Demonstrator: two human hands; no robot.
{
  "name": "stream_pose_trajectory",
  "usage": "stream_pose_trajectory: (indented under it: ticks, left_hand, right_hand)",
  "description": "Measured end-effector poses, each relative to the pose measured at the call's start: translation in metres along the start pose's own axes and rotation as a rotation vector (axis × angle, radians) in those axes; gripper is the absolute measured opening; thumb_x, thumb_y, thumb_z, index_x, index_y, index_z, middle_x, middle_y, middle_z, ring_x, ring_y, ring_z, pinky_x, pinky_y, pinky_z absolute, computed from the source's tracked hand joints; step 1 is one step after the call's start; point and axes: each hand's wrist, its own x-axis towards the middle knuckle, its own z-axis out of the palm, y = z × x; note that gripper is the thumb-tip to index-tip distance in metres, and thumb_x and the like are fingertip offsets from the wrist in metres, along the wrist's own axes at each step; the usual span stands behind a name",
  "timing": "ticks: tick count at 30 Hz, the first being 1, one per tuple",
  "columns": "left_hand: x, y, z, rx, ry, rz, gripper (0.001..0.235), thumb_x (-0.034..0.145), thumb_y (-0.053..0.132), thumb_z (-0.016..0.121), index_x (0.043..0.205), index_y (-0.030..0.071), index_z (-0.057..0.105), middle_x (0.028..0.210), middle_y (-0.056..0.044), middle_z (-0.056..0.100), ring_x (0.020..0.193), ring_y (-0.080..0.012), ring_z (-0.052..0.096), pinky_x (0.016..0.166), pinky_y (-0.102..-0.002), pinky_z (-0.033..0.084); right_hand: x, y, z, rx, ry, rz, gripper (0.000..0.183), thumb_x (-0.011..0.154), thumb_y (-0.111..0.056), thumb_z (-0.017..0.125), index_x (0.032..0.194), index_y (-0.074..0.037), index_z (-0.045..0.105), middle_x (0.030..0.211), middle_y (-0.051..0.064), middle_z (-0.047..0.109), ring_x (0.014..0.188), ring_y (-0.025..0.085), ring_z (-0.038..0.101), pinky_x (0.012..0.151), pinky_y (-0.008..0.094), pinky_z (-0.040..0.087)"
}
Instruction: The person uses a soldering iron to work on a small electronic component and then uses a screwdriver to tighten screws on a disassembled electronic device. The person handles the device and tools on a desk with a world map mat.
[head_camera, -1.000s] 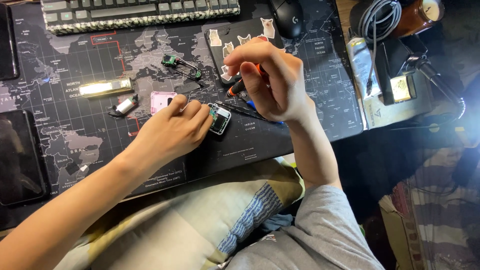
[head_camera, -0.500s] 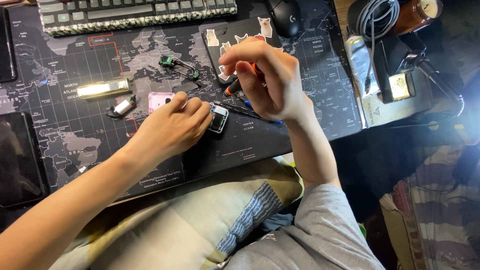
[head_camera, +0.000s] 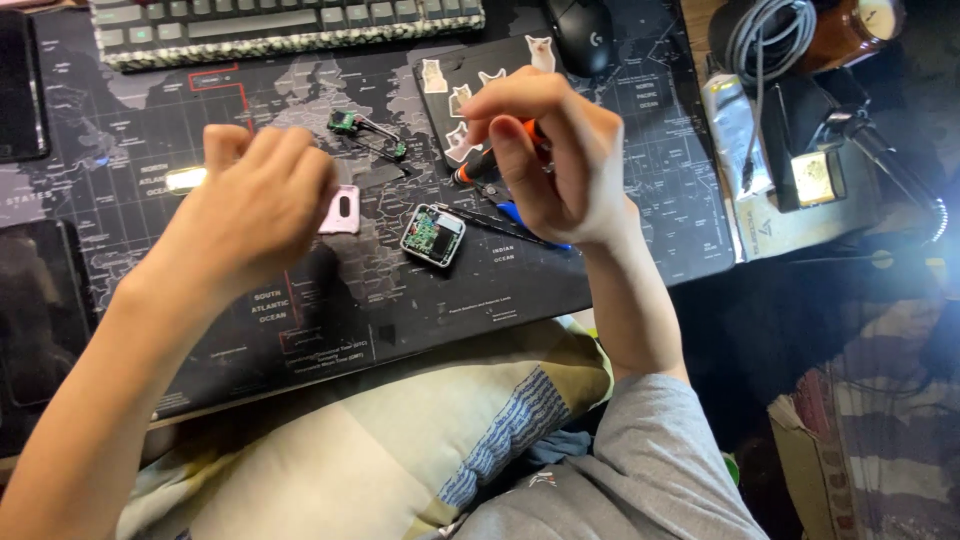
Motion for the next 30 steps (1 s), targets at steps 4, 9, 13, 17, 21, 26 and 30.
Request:
stream_pose_trajectory:
  ticks: [4,9,13,17,21,26,30]
  left_hand:
    - [-0.011,-0.006,0.028,-0.059,0.082,-0.009,0.023,0.124,0.017,0.051,0.102,0.011,0.057,0.096,-0.007,0.054,0.086,-0.0282,0.055,0.096,-0.044,0.037]
    - [-0.018,-0.007,0.046,0.053,0.118,0.012,0.015,0.118,0.01,0.055,0.103,0.016,0.056,0.098,-0.002,0.055,0.087,-0.0239,0.056,0.091,-0.04,0.038]
    - [-0.02,-0.011,0.048,0.053,0.082,0.001,0.021,0.12,0.011,0.05,0.101,0.017,0.056,0.095,-0.001,0.054,0.082,-0.0248,0.056,0.092,-0.042,0.039]
    - [-0.021,-0.012,0.043,-0.031,0.118,0.0,0.014,0.12,0.017,0.054,0.108,0.015,0.062,0.102,-0.002,0.061,0.091,-0.0258,0.062,0.092,-0.042,0.038]
    - [-0.019,-0.004,0.028,-0.12,0.219,-0.01,0.012,0.11,0.004,0.062,0.112,0.015,0.067,0.105,-0.005,0.065,0.097,-0.0282,0.065,0.092,-0.043,0.035]
    - [-0.009,0.051,0.012,-0.34,0.189,-0.021,0.05,0.109,0.049,0.07,0.131,0.005,0.068,0.125,-0.014,0.07,0.113,-0.0334,0.068,0.105,-0.051,0.039]
    - [0.003,0.096,0.019,-0.195,0.176,-0.13,0.086,0.101,0.08,0.065,0.139,0.003,0.059,0.12,-0.015,0.063,0.101,-0.0362,0.06,0.085,-0.047,0.047]
  right_hand:
    - [-0.001,-0.003,0.0,-0.007,0.018,0.071,0.015,0.124,-0.007,0.045,0.129,-0.001,0.058,0.1,0.016,0.069,0.085,0.023,0.07,0.07,0.03,0.052]
    - [0.002,-0.002,0.001,-0.033,0.051,0.1,0.014,0.124,-0.01,0.048,0.129,-0.001,0.057,0.101,0.019,0.067,0.086,0.025,0.072,0.075,0.031,0.055]
    - [0.003,-0.003,0.003,-0.02,0.033,0.095,0.011,0.125,-0.008,0.048,0.129,-0.001,0.055,0.102,0.02,0.066,0.085,0.025,0.072,0.07,0.03,0.051]
    - [0.002,-0.004,0.005,-0.056,0.064,0.106,0.012,0.125,-0.011,0.048,0.13,-0.001,0.053,0.095,0.02,0.068,0.082,0.026,0.071,0.075,0.032,0.053]
    - [0.0,-0.006,0.005,-0.025,0.093,0.121,0.011,0.124,-0.012,0.054,0.13,-0.003,0.05,0.089,0.017,0.065,0.085,0.029,0.074,0.085,0.038,0.059]
    - [-0.023,-0.015,0.01,-0.114,0.198,0.082,0.013,0.122,-0.014,0.052,0.12,-0.001,0.053,0.085,0.017,0.066,0.07,0.024,0.069,0.068,0.031,0.051]
    - [-0.068,-0.005,0.022,-0.17,0.188,0.111,0.006,0.119,-0.011,0.055,0.117,-0.006,0.059,0.087,0.014,0.074,0.052,0.009,0.044,0.054,0.025,0.036]
